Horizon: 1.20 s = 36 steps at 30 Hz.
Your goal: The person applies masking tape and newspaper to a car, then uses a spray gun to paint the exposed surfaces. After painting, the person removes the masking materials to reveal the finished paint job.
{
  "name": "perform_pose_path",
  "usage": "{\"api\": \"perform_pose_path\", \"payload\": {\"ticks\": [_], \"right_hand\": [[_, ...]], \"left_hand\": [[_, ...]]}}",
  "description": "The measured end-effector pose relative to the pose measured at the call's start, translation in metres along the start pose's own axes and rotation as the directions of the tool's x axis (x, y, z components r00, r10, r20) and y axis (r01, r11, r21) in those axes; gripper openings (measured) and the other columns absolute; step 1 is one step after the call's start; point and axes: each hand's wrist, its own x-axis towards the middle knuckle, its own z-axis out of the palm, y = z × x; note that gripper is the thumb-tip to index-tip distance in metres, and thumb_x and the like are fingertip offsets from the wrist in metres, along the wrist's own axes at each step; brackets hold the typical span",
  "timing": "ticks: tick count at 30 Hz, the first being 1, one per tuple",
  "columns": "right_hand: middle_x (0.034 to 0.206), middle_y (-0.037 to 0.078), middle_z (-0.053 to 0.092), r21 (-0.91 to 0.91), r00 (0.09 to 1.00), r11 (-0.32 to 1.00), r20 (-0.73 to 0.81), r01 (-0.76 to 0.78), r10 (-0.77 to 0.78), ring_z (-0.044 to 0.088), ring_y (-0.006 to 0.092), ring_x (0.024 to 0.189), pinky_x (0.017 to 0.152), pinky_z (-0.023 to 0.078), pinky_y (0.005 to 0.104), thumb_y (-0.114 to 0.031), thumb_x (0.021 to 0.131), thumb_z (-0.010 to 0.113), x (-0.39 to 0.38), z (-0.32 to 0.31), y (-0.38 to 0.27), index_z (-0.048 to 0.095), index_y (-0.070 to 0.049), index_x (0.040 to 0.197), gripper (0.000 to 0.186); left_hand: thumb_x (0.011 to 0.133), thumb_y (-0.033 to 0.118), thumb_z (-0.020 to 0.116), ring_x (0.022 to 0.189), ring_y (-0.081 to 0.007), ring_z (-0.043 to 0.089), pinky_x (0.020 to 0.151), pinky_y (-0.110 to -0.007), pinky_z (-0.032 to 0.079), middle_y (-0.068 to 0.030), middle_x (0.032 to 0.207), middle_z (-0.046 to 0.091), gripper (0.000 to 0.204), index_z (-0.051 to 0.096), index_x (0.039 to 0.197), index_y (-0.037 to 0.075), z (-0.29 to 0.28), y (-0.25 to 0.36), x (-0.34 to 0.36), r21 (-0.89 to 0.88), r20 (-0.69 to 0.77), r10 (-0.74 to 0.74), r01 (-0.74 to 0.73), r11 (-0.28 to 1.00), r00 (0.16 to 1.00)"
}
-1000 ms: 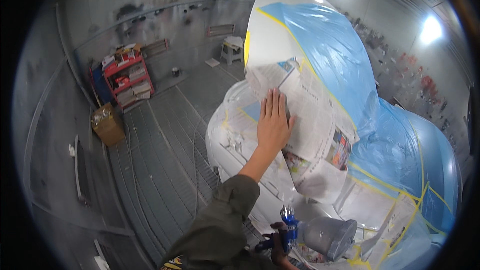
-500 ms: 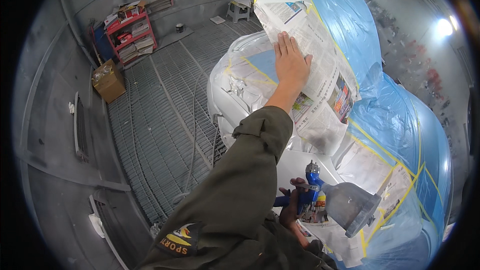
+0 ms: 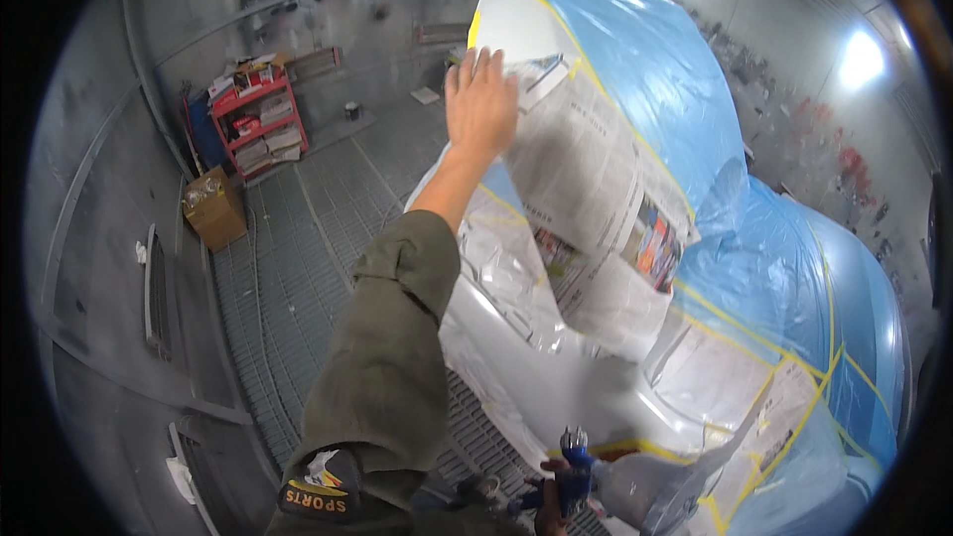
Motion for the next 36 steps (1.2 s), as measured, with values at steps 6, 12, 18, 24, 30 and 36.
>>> {"api": "perform_pose_path", "payload": {"ticks": [6, 12, 18, 24, 30, 36], "right_hand": [[0.110, 0.009, 0.057, -0.149, 0.993, 0.982, -0.054, -0.113, 0.106, 0.065, 0.0235, 0.078, 0.065, 0.057, 0.0398, 0.002, 0.092, 0.052, 0.041, 0.022, -0.069, 0.047, -0.008, 0.131, 0.040], [0.095, 0.008, 0.061, -0.330, 0.961, 0.904, -0.038, -0.272, 0.276, 0.064, 0.0208, 0.065, 0.058, 0.054, 0.0370, 0.001, 0.095, 0.052, 0.043, 0.068, -0.127, 0.052, -0.007, 0.125, 0.031], [0.083, 0.007, 0.064, -0.382, 0.944, 0.867, -0.052, -0.321, 0.327, 0.062, 0.0187, 0.056, 0.054, 0.051, 0.0349, -0.001, 0.098, 0.051, 0.053, 0.090, -0.153, 0.056, -0.007, 0.121, 0.025], [0.092, 0.007, 0.061, -0.336, 0.936, 0.882, 0.001, -0.331, 0.352, 0.061, 0.0195, 0.067, 0.059, 0.052, 0.0361, -0.003, 0.098, 0.052, 0.068, 0.096, -0.129, 0.054, -0.007, 0.123, 0.026], [0.100, 0.007, 0.059, -0.294, 0.947, 0.904, -0.013, -0.310, 0.321, 0.059, 0.0203, 0.078, 0.065, 0.053, 0.0372, -0.005, 0.097, 0.053, 0.076, 0.091, -0.114, 0.053, -0.007, 0.125, 0.028], [0.108, 0.007, 0.057, -0.233, 0.963, 0.939, 0.035, -0.251, 0.266, 0.058, 0.0211, 0.090, 0.071, 0.054, 0.0384, -0.007, 0.097, 0.054, 0.079, 0.087, -0.087, 0.051, -0.008, 0.127, 0.031]], "left_hand": [[0.101, 0.032, 0.041, 0.146, -0.0311, 0.031, 0.118, -0.059, 0.019, -0.0167, 0.143, 0.052, 0.050, 0.043, 0.141, 0.001, 0.026, -0.034, 0.040, 0.144, 0.321, -0.044, -0.003, 0.990, 0.946], [0.100, 0.030, 0.042, 0.141, -0.0296, 0.040, 0.119, -0.059, 0.018, -0.0168, 0.139, 0.056, 0.047, 0.045, 0.140, 0.003, 0.024, -0.037, 0.053, 0.131, 0.349, -0.053, 0.007, 0.991, 0.936], [0.102, 0.033, 0.046, 0.138, -0.0344, 0.043, 0.120, -0.054, 0.020, -0.0257, 0.139, 0.053, 0.052, 0.045, 0.136, -0.007, 0.019, -0.016, 0.024, -0.029, 0.360, 0.078, -0.072, 0.997, 0.930], [0.100, 0.057, 0.040, 0.146, -0.0483, 0.021, 0.122, -0.049, 0.017, -0.0399, 0.150, 0.028, 0.084, 0.035, 0.141, -0.016, 0.064, -0.002, 0.056, 0.072, 0.309, 0.049, -0.074, 0.995, 0.950], [0.100, 0.061, 0.037, 0.147, -0.0446, 0.021, 0.121, -0.047, 0.019, -0.0368, 0.152, 0.027, 0.088, 0.036, 0.141, -0.016, 0.052, -0.024, 0.052, 0.069, 0.314, 0.011, -0.035, 0.997, 0.949], [0.101, 0.060, 0.033, 0.149, -0.0422, 0.018, 0.123, -0.045, 0.014, -0.0332, 0.155, 0.024, 0.087, 0.028, 0.147, -0.014, 0.039, 0.021, 0.023, -0.014, 0.440, 0.028, -0.025, 1.000, 0.897]]}}
